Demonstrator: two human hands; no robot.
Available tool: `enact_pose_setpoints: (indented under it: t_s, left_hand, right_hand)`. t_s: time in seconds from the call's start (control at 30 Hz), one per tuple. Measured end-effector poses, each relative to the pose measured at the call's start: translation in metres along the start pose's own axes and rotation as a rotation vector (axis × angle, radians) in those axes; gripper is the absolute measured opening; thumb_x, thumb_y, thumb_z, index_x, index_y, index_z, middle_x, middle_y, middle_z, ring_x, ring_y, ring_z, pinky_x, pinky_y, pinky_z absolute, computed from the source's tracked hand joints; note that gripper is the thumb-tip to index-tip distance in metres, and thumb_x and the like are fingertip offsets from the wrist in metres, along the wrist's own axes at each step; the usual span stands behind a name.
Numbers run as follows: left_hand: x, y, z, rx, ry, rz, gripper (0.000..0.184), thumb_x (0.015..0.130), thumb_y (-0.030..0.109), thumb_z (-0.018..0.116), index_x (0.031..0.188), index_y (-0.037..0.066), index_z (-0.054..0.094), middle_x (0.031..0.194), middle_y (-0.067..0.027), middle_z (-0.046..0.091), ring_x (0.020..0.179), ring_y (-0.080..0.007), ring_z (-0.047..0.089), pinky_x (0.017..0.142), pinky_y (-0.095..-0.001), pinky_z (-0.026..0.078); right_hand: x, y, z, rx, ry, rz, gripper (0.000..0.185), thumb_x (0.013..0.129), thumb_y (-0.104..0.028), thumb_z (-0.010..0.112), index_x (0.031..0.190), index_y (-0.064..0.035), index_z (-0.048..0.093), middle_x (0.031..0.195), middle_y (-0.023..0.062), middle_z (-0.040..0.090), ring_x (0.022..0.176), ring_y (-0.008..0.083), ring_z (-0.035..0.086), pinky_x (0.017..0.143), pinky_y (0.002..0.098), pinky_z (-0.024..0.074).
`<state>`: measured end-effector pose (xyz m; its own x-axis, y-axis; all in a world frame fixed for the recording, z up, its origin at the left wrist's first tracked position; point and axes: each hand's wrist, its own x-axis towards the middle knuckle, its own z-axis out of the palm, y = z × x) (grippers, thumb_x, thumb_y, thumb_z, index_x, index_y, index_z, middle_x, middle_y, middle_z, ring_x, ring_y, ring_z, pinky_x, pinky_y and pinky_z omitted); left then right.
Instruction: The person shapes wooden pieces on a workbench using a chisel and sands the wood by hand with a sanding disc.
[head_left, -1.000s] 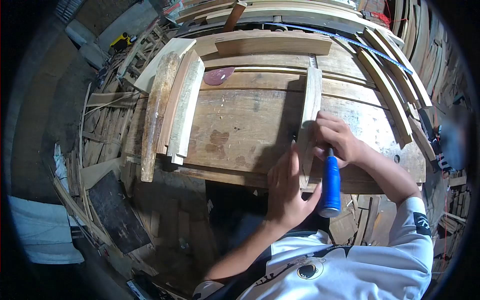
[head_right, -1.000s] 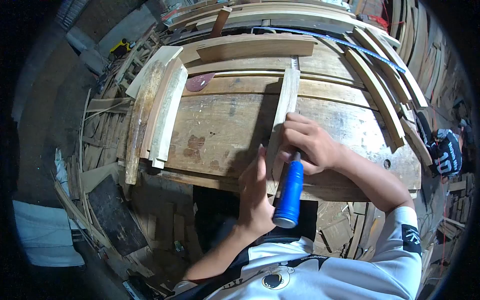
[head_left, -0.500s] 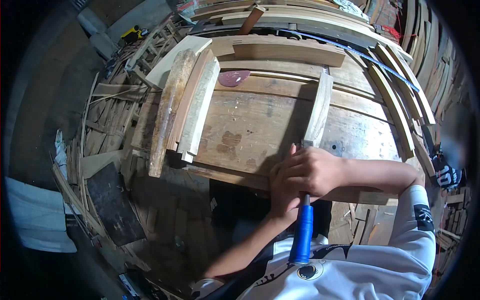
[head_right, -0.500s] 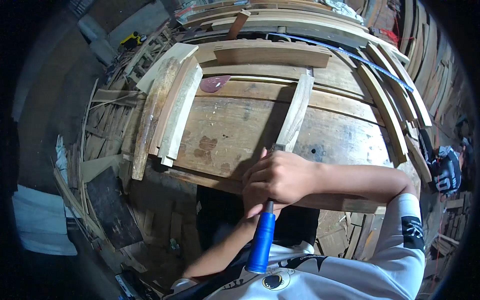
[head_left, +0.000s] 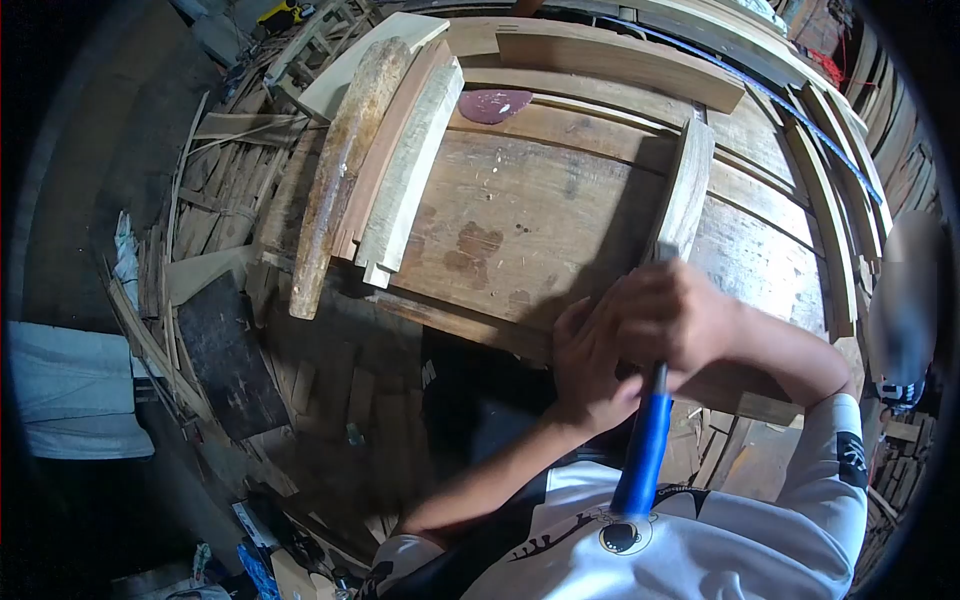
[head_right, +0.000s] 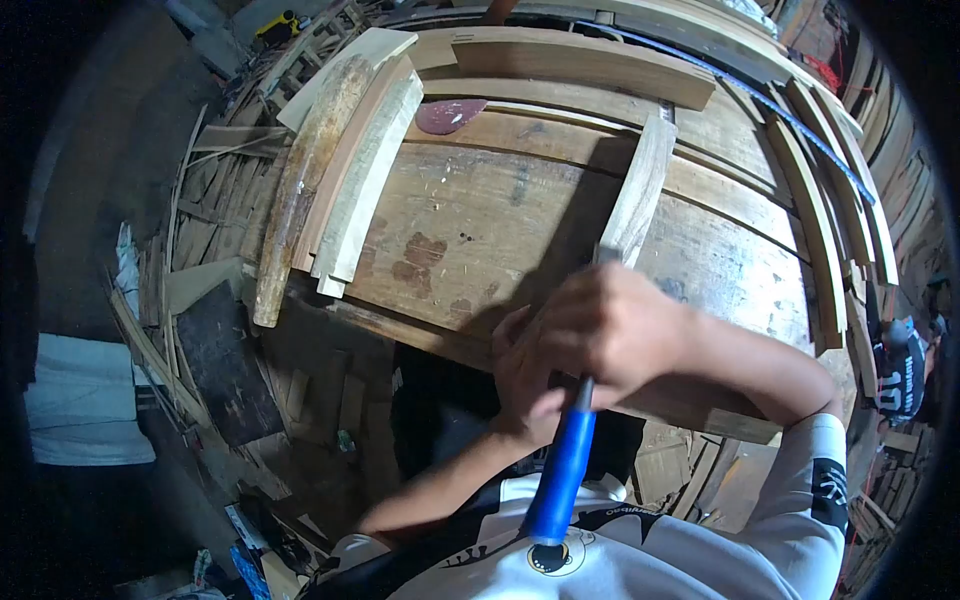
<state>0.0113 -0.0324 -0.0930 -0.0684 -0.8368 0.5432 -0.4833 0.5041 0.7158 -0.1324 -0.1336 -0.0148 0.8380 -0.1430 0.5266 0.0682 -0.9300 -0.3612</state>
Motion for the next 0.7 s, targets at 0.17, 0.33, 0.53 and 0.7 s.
enact_pose_setpoints:
  t_s: [0.17,0.33,0.53,0.7]
  left_hand:
    - [-0.003,0.0,0.0,0.005,-0.034,0.03,0.049,0.081,0.021,0.077,0.124,0.003,0.061,0.13,-0.0185,0.066,0.121,-0.0298,0.065,0.108,-0.0475,0.036]
    - [-0.004,0.001,0.001,-0.007,0.008,0.031,0.057,0.082,0.018,0.077,0.133,0.002,0.057,0.137,-0.0195,0.063,0.126,-0.0292,0.063,0.109,-0.0467,0.035]
    - [-0.005,0.002,-0.002,-0.009,-0.014,0.013,0.053,0.085,0.014,0.072,0.134,0.003,0.057,0.14,-0.0193,0.062,0.128,-0.0292,0.062,0.109,-0.0466,0.036]
    - [0.0,0.005,-0.002,0.011,0.008,0.026,0.057,0.085,0.016,0.073,0.138,0.003,0.056,0.142,-0.0178,0.061,0.128,-0.0288,0.062,0.108,-0.0455,0.038]
  right_hand:
    - [-0.008,0.017,-0.014,0.022,-0.008,0.074,0.044,0.084,-0.048,0.077,0.074,-0.0074,0.065,0.063,0.0083,0.058,0.058,0.0309,0.061,0.052,0.0425,0.0477]
    - [-0.009,0.027,-0.017,-0.029,-0.028,0.084,0.048,0.085,-0.048,0.077,0.067,-0.0074,0.059,0.061,0.0087,0.055,0.055,0.032,0.058,0.051,0.0429,0.0459]
    - [-0.01,0.03,-0.008,0.002,0.035,0.042,0.048,0.086,-0.045,0.076,0.063,-0.0072,0.056,0.058,0.009,0.052,0.055,0.0333,0.057,0.051,0.0443,0.0439]
    - [-0.014,0.034,-0.015,0.068,0.111,0.092,0.052,0.086,-0.043,0.074,0.059,-0.0063,0.05,0.056,0.011,0.046,0.054,0.0351,0.054,0.051,0.0455,0.0411]
